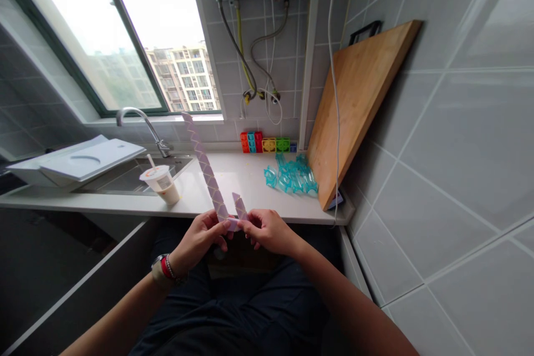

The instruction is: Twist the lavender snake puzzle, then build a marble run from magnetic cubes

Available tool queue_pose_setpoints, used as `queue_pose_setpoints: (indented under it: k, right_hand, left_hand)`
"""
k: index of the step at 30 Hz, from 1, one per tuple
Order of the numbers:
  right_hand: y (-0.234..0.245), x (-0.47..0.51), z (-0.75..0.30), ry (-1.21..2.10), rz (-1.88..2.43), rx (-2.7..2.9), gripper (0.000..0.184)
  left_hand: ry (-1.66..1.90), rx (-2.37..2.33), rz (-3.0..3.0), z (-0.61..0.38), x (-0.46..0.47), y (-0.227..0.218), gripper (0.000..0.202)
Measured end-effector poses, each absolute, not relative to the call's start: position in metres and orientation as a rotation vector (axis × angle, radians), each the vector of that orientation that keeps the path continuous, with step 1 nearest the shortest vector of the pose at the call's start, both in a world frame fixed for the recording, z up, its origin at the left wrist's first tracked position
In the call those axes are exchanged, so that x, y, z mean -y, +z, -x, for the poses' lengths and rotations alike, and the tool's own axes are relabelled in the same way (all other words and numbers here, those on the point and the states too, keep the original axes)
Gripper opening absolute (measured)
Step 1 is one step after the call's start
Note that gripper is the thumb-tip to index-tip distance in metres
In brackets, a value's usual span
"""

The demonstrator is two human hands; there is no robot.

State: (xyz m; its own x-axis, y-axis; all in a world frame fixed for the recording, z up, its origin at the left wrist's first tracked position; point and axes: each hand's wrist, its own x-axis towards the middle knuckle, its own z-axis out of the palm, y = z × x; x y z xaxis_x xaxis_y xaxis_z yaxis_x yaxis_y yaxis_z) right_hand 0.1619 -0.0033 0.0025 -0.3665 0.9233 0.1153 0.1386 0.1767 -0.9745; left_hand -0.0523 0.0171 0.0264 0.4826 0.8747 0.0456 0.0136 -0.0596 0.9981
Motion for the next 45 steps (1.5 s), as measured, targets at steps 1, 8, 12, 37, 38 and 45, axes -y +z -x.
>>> queue_pose_setpoints:
  k: [1,8,12,37,38,45]
  right_hand:
    - [0.002,0.004,-0.161,1.266,1.013,1.674,0.048]
    - [0.009,0.013,-0.160,1.210,0.972,1.735,0.042]
    - [0.014,0.022,-0.152,0.993,0.975,1.853,0.032]
    - [0.006,-0.014,-0.196,1.391,0.808,1.589,0.052]
    - [0.006,-0.013,-0.195,1.481,0.740,1.526,0.056]
    - [0.003,-0.002,-0.178,1.780,0.536,1.298,0.067]
  left_hand:
    - [0.870,-0.827,-1.470,0.051,-0.015,0.026,0.039]
    - [0.871,-0.802,-1.416,0.053,-0.016,0.025,0.038]
    - [0.894,-0.789,-1.312,0.054,-0.018,0.019,0.045]
    - [0.776,-0.616,-1.455,0.052,0.008,0.034,0.045]
    - [0.749,-0.589,-1.451,0.053,0.010,0.035,0.045]
    - [0.551,-0.515,-1.385,0.052,0.021,0.042,0.038]
